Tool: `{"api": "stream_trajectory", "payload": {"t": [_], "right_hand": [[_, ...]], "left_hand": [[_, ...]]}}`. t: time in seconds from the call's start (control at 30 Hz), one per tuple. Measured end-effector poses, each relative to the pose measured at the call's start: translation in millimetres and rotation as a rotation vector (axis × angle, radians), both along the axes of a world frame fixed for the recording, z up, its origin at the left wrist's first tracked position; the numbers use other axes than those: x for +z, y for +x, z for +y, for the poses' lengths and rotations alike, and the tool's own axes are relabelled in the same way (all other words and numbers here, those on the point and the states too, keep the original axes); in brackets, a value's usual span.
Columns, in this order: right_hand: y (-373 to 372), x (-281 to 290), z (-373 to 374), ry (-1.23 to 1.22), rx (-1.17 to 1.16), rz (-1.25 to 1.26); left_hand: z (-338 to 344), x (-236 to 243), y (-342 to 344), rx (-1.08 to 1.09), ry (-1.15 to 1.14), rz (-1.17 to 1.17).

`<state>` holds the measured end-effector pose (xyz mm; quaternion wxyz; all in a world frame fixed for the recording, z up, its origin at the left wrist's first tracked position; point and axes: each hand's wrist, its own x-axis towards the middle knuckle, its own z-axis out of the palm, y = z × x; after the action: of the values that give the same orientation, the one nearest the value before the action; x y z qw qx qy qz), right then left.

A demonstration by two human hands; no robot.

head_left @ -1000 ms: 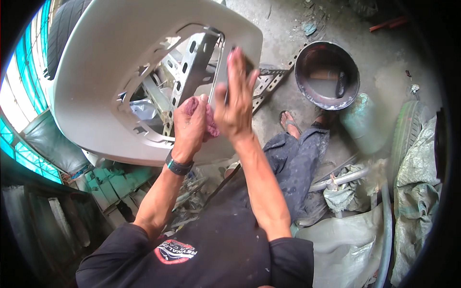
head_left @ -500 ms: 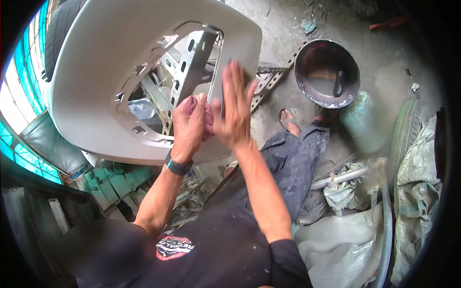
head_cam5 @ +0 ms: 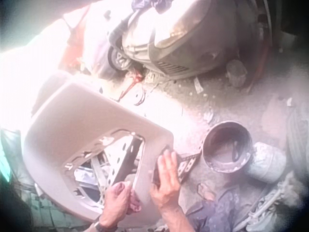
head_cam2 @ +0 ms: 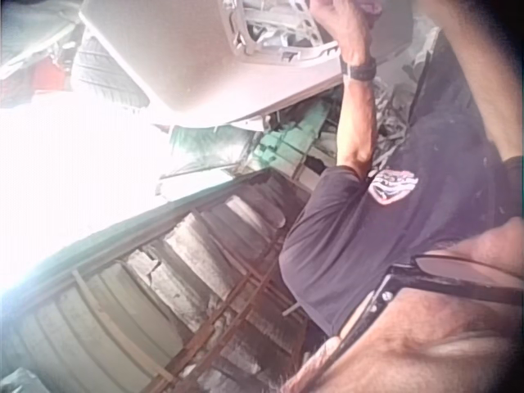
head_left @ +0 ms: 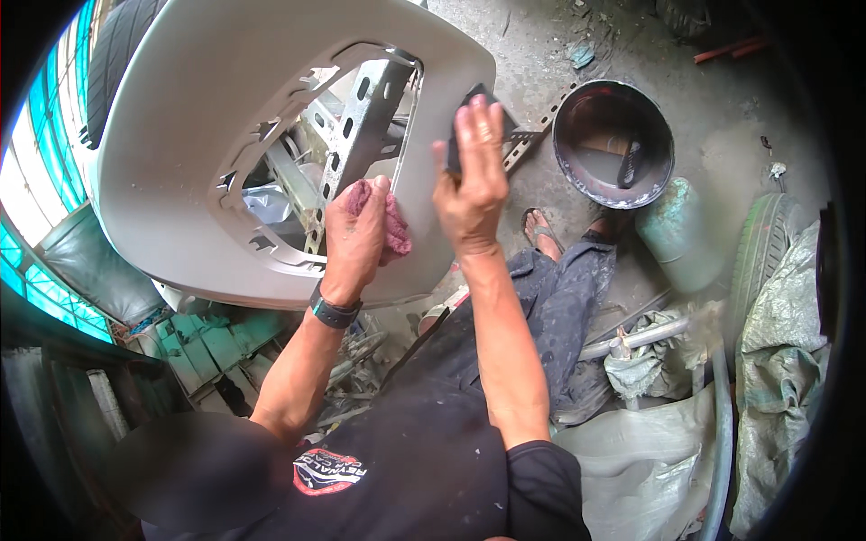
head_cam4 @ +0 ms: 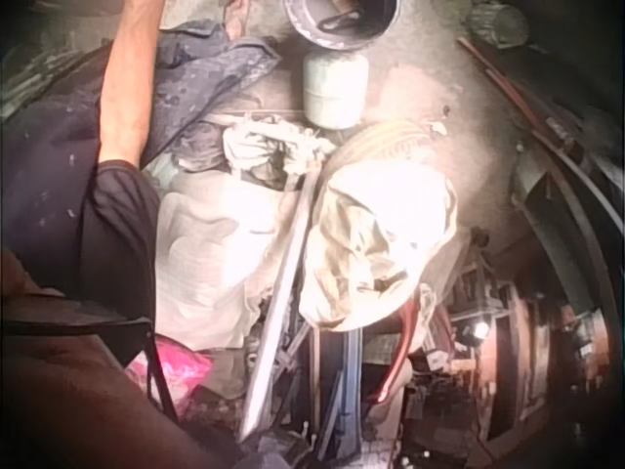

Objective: The person sands the surface of a white car bumper using a sanding block and a cloth. They work on the edges and the main body of the bumper, occasionally dipping the sanding block into a bucket of water. The person rotates the bumper to access different areas while sanding.

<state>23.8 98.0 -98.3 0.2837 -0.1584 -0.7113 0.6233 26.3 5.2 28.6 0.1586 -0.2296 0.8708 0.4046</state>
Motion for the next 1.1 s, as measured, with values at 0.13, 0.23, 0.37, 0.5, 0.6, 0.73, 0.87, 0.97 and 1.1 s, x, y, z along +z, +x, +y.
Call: {"api": "stream_trajectory", "payload": {"t": [0.13, 0.23, 0.37, 0.5, 0.6, 0.73, 0.87, 0.97, 1.1], "right_hand": [[48, 8, -21, 0.085, 0.275, 0.107], [34, -11, -7, 0.177, 0.289, 0.19], [40, 13, -21, 0.096, 0.18, 0.09], [51, 3, -22, 0.163, 0.196, 0.124], [-11, -13, 7, 0.092, 0.066, 0.065], [17, 5, -14, 0.084, 0.149, 0.079], [22, 0, -10, 0.139, 0.258, 0.135], [-42, 3, 23, 0.128, 0.088, 0.095], [20, 13, -14, 0.204, 0.235, 0.089]], "left_hand": [[2, 6, -2, 0.023, 0.002, -0.043], [10, 7, -4, 0.0, 0.033, -0.028], [5, 1, -3, 0.001, 0.002, 0.004], [1, 2, 0, 0.021, 0.045, -0.011], [9, 6, -2, 0.044, 0.045, -0.053], [4, 5, -2, 0.006, 0.044, -0.034], [-3, 4, 2, 0.004, 0.05, -0.014], [2, 2, 2, -0.003, 0.028, -0.014], [-8, -1, 0, -0.025, 0.023, -0.003]]}}
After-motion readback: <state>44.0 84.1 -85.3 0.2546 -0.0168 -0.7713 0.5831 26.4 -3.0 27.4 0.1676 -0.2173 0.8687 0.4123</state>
